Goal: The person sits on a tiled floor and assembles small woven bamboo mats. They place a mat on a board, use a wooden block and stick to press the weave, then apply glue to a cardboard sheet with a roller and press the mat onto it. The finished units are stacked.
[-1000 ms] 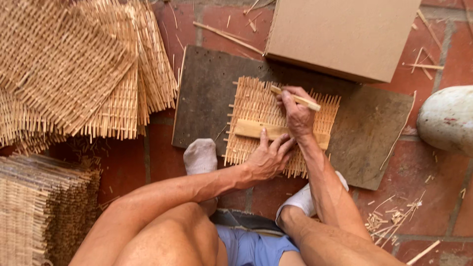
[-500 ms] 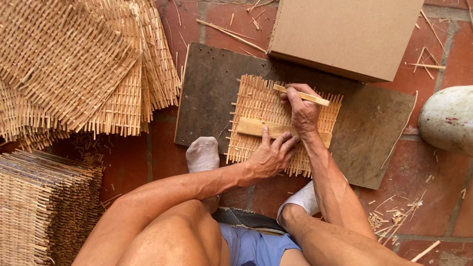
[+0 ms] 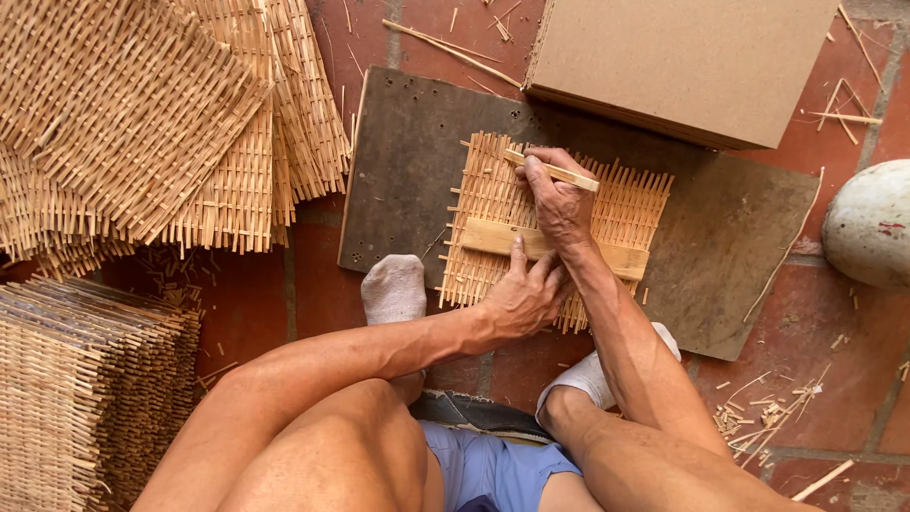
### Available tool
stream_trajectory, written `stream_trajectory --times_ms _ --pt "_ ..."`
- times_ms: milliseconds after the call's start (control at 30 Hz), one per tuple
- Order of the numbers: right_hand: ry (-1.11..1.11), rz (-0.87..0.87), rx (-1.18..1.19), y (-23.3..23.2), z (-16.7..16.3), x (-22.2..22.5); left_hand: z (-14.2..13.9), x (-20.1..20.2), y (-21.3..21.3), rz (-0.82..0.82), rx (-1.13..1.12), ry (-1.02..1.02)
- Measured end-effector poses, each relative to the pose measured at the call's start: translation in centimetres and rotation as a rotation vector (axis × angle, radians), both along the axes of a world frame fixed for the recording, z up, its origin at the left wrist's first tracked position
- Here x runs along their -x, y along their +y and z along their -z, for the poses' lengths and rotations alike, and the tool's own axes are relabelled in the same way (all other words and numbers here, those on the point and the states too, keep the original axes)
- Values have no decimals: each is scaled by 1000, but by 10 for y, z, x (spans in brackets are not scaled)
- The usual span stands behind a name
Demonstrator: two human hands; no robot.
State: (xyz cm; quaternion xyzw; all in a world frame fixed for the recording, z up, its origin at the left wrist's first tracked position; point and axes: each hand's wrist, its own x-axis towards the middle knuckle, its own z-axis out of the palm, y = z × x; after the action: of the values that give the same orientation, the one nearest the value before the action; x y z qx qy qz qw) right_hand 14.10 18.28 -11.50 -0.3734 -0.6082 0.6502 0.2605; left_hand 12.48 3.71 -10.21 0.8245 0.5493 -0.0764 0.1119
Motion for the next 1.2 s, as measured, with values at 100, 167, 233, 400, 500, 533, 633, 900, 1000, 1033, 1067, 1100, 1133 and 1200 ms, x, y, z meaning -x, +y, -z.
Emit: stream_trajectory --times_ms 100,167,233,400,500,533,633,900,1000,1033,1067,1100,1133,1200 --pt "-21 -26 5 6 1 0 0 1 0 -15 -56 -16" --pt "-16 -61 4 10 0 -1 -2 1 -1 -23 -82 -5" --pt "-37 -69 -23 12 -2 -2 -4 2 -1 -4 -94 30" --pt "82 28 -25 6 -4 2 -3 3 0 6 -62 5" --pt "87 -31 -48 1 -2 8 1 2 -1 18 -4 -2" --pt "96 -41 -10 1 -1 12 2 2 -1 27 8 2" --pt "87 -38 51 -1 2 19 2 0 -1 25 8 -6" --pt "57 -3 -3 -1 12 20 3 4 0 39 35 14" --pt "12 -56 7 4 12 18 1 4 -2 10 0 -29" --pt "0 -58 13 5 11 17 0 4 -2 4 0 -30" --pt "-13 -62 22 5 10 17 -2 4 -2 -3 3 -33" --pt "22 -49 32 4 9 17 -3 4 -2 2 13 -27" --pt "57 -36 39 2 8 16 -5 4 -2 7 20 -19" --pt "130 5 31 -1 5 15 -5 6 0 27 15 15"
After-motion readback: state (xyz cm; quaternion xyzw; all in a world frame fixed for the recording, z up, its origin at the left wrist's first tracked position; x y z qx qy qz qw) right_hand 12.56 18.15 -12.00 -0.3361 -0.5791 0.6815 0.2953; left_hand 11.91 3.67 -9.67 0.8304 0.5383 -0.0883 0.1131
